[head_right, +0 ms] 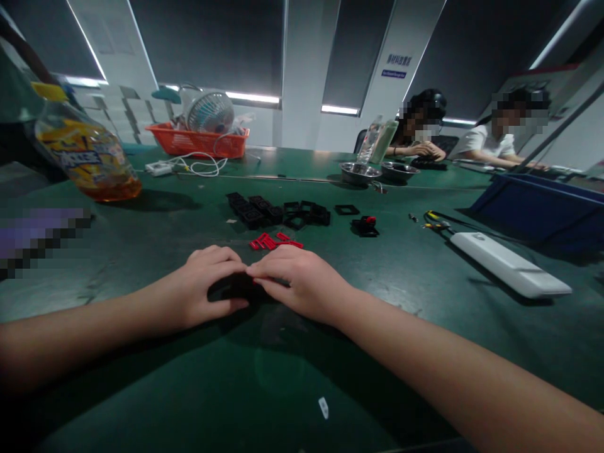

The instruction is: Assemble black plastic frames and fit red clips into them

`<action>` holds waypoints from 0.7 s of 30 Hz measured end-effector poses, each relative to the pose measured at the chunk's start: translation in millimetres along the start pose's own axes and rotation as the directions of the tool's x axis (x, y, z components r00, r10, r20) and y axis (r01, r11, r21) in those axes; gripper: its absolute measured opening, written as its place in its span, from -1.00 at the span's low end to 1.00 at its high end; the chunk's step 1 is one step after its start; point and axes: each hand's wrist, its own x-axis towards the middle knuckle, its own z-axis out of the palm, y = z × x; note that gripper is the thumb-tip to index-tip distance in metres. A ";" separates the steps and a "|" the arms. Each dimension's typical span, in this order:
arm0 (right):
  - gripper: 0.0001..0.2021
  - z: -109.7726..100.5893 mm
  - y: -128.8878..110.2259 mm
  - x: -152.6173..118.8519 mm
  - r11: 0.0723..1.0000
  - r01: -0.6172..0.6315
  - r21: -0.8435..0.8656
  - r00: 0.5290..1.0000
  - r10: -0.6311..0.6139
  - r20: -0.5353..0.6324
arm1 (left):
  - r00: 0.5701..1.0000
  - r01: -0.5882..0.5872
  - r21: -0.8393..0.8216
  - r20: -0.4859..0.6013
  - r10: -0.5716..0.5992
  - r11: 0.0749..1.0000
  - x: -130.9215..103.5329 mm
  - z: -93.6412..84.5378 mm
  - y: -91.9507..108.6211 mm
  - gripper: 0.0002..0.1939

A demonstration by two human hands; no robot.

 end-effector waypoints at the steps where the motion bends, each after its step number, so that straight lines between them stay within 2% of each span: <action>1: -0.81 0.0 0.1 0.0 1.000 0.000 -0.001 1.000 0.000 0.001 | 1.000 0.001 0.000 0.002 -0.001 1.000 0.0 -0.1 0.2 -0.70; 21: -0.81 0.4 -0.3 0.7 0.999 0.032 -0.005 0.999 -0.032 -0.009 | 1.000 0.000 -0.006 0.005 0.000 1.000 0.7 0.7 -0.6 -0.69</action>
